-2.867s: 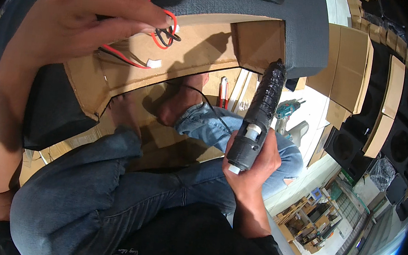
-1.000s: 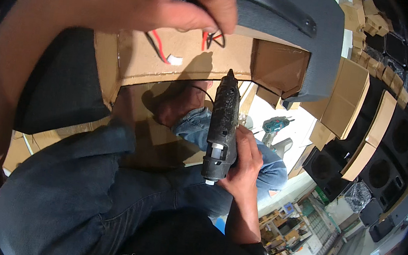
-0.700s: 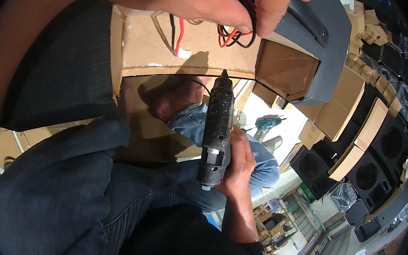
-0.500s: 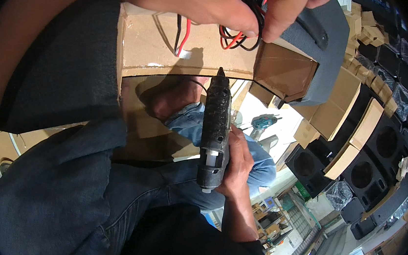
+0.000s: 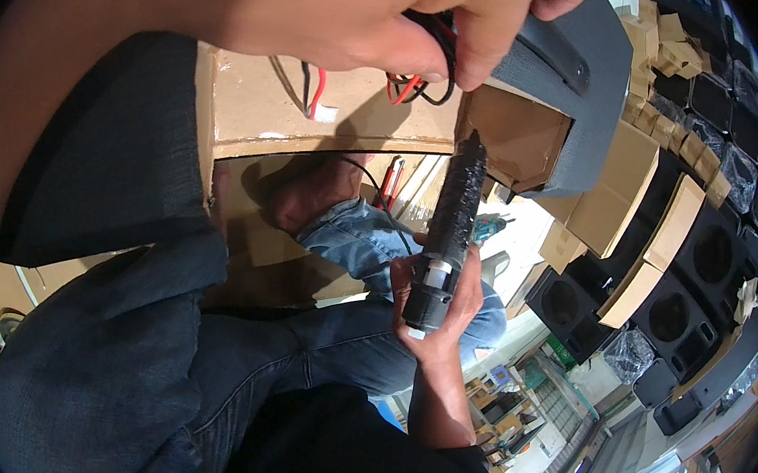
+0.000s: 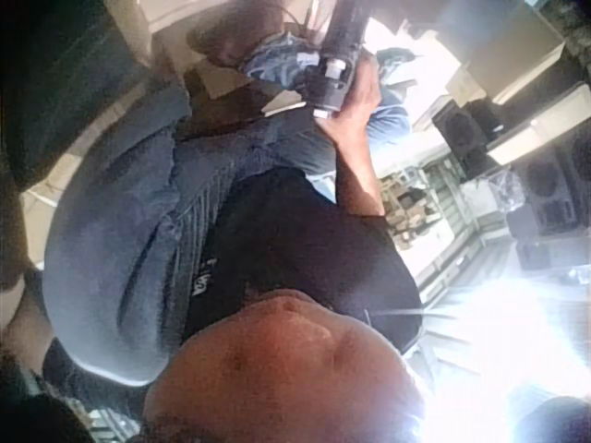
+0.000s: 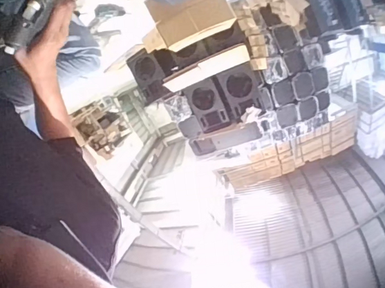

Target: The person uses a hot glue gun to attach a black fabric cover to the edges of a cardboard speaker box. They apply glue along the seams and press the fabric into place, then retrieve a circuit board from a nearby box.

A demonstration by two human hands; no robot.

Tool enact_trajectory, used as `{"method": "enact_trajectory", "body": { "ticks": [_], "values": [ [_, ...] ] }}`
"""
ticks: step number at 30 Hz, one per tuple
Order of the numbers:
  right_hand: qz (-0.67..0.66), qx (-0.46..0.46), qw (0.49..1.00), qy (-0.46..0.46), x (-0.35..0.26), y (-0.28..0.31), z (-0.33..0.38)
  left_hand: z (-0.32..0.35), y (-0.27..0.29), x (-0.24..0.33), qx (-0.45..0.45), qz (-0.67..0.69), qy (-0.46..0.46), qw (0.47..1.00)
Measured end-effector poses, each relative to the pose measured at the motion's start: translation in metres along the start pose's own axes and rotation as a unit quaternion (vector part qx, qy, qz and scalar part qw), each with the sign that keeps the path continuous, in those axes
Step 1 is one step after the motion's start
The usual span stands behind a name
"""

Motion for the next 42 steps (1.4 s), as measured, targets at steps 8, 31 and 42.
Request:
{"method": "enact_trajectory", "body": {
  "ticks": [8,31,42],
  "values": [
    [-0.005,0.005,1.000,0.009,0.005,0.002,0.007,0.003,0.006,-0.001,-0.005,0.002,-0.012,1.000],
    [0.086,-0.022,0.994,-0.070,0.026,-0.022,-0.061,-0.020,0.034,0.014,-0.197,0.030,0.160,0.967],
    [0.091,-0.014,0.993,-0.076,0.027,-0.027,-0.072,-0.022,0.036,0.015,-0.211,0.026,0.172,0.962]
  ]
}}
Point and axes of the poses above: each hand's wrist, its own z-axis away from the middle knuckle, its own y-axis out of the back of the hand, x = y × z, the point moved 3 cm from there along -z, towards the middle knuckle, and after that the axes turned 3 degrees about -z, right-handed, at the moved point
